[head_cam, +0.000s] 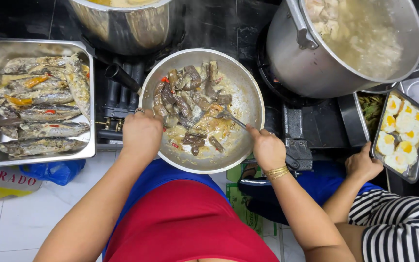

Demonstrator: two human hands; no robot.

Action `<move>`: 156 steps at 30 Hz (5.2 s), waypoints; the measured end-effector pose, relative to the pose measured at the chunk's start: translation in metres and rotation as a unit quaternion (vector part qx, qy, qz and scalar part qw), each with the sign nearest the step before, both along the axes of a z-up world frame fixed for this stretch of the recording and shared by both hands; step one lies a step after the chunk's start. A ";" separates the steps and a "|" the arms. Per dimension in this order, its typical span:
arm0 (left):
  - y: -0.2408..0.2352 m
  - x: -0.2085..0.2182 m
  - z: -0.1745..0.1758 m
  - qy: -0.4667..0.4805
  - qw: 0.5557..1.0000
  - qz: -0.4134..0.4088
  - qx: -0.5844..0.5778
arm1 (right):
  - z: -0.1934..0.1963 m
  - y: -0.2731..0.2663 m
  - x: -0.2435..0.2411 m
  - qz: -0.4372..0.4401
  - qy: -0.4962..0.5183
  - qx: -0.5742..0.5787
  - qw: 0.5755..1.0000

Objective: Stirring and transferring cooked fish from a frying pan to a metal tray using a spoon

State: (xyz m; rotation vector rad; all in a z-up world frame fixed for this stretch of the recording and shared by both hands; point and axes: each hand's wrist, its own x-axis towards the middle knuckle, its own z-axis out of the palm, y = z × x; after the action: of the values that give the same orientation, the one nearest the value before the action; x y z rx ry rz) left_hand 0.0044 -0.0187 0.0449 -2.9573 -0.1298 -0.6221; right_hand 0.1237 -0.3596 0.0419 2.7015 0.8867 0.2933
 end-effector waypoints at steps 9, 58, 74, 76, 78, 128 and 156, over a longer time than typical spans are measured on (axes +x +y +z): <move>-0.008 0.043 -0.041 -0.052 0.996 -0.072 0.009 | -0.006 -0.013 -0.006 0.015 -0.051 -0.008 0.999; 0.004 0.059 -0.034 -0.023 0.987 -0.152 -0.055 | 0.061 0.007 -0.071 -0.182 0.199 0.081 0.959; 0.085 -0.015 -0.010 -0.069 0.983 -0.145 -0.084 | 0.072 0.042 -0.135 -0.332 0.231 0.162 0.900; 0.109 -0.042 -0.001 -0.073 0.985 -0.127 -0.090 | 0.081 0.046 -0.139 -0.336 0.229 0.163 0.899; 0.135 -0.071 0.005 -0.044 0.987 -0.085 -0.133 | 0.087 0.051 -0.141 -0.324 0.213 0.125 0.913; 0.288 -0.184 -0.074 -0.076 0.976 0.037 -0.199 | 0.141 0.339 -0.196 0.130 -0.163 -0.157 0.965; 0.294 -0.203 -0.033 -0.107 0.989 0.055 -0.086 | 0.110 0.357 -0.207 0.178 -0.259 0.016 0.949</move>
State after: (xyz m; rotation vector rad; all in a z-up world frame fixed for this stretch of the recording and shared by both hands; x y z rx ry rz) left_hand -0.1983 0.2752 0.0119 -3.0096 -0.3801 -0.9561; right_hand -0.0833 -0.0026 0.1521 2.2869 1.1864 1.0427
